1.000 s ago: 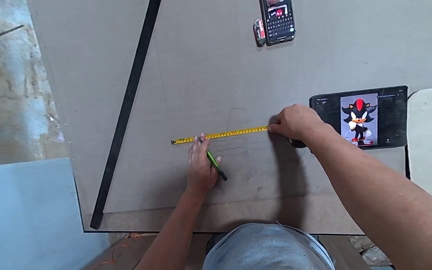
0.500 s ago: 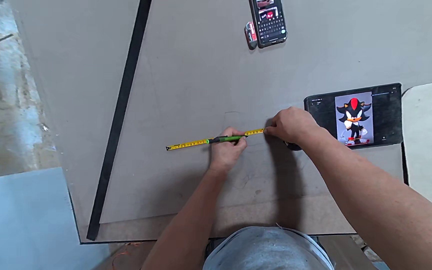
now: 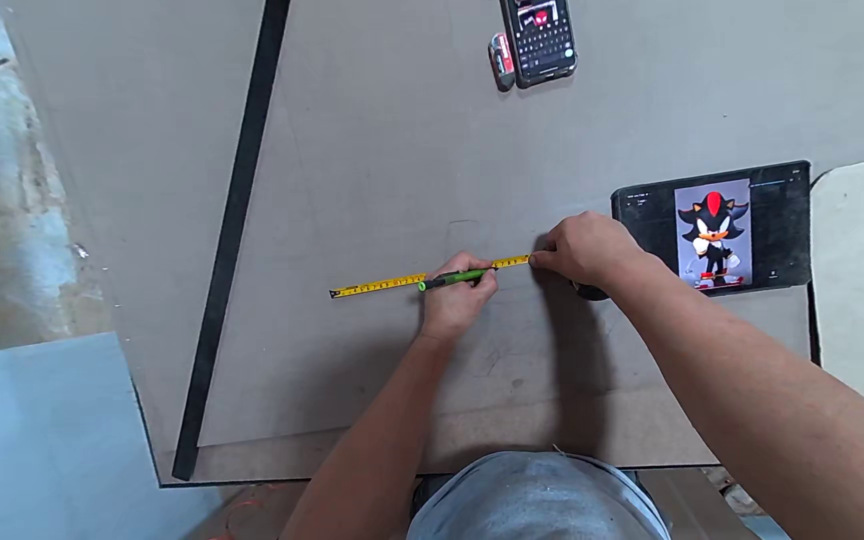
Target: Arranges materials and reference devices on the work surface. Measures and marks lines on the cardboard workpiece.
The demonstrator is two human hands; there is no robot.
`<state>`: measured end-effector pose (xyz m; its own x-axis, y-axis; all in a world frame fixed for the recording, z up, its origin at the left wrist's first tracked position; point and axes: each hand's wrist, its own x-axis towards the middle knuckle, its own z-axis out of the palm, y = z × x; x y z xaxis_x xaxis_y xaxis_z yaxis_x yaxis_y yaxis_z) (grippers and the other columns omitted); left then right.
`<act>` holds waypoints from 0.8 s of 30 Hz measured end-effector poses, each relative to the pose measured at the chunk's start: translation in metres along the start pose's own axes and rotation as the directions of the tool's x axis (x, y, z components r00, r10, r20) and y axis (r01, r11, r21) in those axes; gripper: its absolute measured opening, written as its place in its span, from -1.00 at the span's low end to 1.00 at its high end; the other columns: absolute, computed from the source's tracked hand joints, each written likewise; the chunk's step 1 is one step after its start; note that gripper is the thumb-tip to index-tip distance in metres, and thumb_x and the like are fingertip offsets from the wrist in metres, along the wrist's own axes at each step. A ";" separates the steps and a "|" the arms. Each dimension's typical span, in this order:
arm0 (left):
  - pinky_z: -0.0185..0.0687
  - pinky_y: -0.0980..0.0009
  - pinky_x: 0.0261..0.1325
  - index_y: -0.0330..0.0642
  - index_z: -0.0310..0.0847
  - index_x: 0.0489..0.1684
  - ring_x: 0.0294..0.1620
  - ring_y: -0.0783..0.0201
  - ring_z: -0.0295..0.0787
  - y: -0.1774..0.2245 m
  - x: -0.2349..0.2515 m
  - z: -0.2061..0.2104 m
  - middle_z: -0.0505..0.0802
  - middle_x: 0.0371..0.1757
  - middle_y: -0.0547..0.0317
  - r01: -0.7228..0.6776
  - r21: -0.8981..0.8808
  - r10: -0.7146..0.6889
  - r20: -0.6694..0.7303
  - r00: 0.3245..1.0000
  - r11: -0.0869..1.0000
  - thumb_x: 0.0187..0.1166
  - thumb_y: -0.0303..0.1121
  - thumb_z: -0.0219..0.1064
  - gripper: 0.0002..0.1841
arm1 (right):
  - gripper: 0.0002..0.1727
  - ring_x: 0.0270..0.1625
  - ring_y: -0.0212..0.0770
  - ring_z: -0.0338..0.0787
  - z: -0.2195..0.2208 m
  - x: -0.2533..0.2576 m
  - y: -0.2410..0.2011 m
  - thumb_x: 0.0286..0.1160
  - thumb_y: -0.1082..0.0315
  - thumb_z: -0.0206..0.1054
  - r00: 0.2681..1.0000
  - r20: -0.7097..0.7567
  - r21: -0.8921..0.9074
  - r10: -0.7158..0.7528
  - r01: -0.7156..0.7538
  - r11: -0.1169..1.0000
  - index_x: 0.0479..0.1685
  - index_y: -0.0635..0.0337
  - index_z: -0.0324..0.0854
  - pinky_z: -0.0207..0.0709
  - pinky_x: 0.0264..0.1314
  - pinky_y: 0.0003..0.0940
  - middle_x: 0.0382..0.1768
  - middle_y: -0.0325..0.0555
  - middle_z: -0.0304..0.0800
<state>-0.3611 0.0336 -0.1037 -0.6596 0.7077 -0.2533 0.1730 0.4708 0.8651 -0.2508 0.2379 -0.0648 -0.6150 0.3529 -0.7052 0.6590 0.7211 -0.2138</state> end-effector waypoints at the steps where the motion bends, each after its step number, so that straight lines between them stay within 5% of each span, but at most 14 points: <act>1: 0.66 0.55 -0.37 -0.10 0.83 -0.20 -0.45 0.52 0.74 0.000 0.000 0.000 0.91 -0.32 0.28 -0.011 0.000 0.011 -0.001 1.000 1.000 0.44 -0.40 0.50 -0.92 | -0.41 -0.12 0.09 0.83 0.000 0.000 0.000 0.58 -0.37 0.21 1.000 0.001 -0.002 0.001 -0.001 1.000 -0.34 -0.05 0.78 0.61 -0.21 0.24 -0.32 -0.04 0.81; 24: 0.71 0.49 -0.29 -0.06 0.84 -0.22 -0.39 0.51 0.78 0.003 0.003 -0.003 0.92 -0.29 0.31 -0.026 0.099 0.023 0.029 0.999 0.995 0.45 -0.37 0.49 -0.93 | -0.42 -0.13 0.08 0.83 0.001 0.000 0.002 0.60 -0.35 0.20 1.000 -0.017 0.021 -0.025 0.025 0.999 -0.36 -0.05 0.79 0.61 -0.20 0.24 -0.34 -0.05 0.81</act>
<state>-0.3648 0.0353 -0.1006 -0.6339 0.7333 -0.2456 0.2615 0.5021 0.8243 -0.2484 0.2386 -0.0658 -0.6383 0.3450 -0.6881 0.6525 0.7167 -0.2459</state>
